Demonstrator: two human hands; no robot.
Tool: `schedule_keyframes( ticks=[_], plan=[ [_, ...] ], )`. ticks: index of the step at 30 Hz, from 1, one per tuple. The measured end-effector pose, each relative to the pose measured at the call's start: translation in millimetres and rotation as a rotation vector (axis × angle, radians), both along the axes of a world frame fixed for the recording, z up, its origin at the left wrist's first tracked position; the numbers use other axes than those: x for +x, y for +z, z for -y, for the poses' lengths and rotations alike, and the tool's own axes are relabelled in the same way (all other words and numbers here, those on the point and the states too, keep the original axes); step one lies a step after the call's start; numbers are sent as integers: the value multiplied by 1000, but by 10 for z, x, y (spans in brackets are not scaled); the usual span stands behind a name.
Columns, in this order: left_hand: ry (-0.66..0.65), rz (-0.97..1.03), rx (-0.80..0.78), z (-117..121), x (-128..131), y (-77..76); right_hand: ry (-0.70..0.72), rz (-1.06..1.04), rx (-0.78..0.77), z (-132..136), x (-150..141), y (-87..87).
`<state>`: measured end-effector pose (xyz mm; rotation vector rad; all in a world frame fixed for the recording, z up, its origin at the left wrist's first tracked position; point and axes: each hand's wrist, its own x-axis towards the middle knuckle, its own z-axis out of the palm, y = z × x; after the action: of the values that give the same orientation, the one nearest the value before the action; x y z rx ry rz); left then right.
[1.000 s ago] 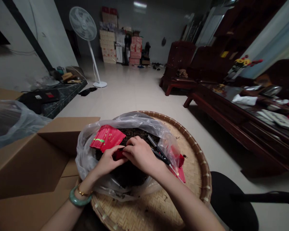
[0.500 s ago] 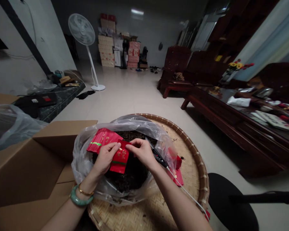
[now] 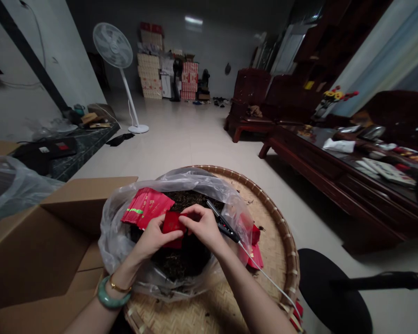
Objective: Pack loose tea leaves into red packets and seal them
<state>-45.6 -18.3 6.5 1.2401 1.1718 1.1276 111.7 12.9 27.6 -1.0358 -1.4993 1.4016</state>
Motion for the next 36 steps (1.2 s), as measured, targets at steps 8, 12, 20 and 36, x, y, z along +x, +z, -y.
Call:
schedule_keyframes(
  ticks=[8, 12, 20, 36],
  plan=[
    [1, -168, 129, 41, 73, -32, 20, 353, 657, 39, 41, 139],
    [55, -66, 175, 36, 23, 4, 77, 347, 689, -31, 66, 145],
    [301, 59, 162, -53, 7, -52, 15, 291, 363, -138, 103, 10],
    [270, 207, 92, -89, 41, 31, -31, 163, 433, -7, -10, 16]
  ],
)
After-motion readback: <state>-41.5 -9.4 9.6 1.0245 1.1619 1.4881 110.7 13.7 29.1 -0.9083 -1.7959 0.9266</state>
